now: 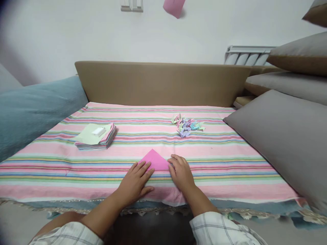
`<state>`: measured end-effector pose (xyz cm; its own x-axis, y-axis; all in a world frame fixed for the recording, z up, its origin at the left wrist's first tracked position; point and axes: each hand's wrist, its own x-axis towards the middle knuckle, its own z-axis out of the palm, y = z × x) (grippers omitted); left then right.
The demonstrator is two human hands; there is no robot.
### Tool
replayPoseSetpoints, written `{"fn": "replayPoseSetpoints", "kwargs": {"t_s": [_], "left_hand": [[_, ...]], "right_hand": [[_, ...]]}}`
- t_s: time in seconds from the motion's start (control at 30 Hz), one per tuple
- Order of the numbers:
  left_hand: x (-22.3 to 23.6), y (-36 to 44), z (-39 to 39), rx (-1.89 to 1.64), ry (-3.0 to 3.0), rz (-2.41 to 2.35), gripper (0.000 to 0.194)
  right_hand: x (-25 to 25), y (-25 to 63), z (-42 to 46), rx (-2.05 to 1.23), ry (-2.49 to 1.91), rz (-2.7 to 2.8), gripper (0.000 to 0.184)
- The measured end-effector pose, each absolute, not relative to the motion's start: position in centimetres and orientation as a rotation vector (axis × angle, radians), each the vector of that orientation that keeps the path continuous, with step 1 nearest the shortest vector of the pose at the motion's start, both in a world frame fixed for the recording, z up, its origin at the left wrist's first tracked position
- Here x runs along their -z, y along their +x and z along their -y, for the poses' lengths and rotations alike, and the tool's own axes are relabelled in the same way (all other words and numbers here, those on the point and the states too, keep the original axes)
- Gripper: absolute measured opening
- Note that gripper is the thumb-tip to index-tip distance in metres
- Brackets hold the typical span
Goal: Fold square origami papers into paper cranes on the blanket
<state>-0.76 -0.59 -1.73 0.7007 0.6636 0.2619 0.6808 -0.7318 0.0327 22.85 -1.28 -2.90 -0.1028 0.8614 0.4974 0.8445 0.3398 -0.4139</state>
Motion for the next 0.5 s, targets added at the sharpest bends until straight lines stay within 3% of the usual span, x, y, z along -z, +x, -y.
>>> {"fn": "replayPoseSetpoints", "kwargs": {"t_s": [0.5], "left_hand": [[2.7,-0.1,1.0,0.374,-2.773,1.176,0.068]], "right_hand": [[2.3,19.6,3.1,-0.049,-1.239,2.223,0.033]]}}
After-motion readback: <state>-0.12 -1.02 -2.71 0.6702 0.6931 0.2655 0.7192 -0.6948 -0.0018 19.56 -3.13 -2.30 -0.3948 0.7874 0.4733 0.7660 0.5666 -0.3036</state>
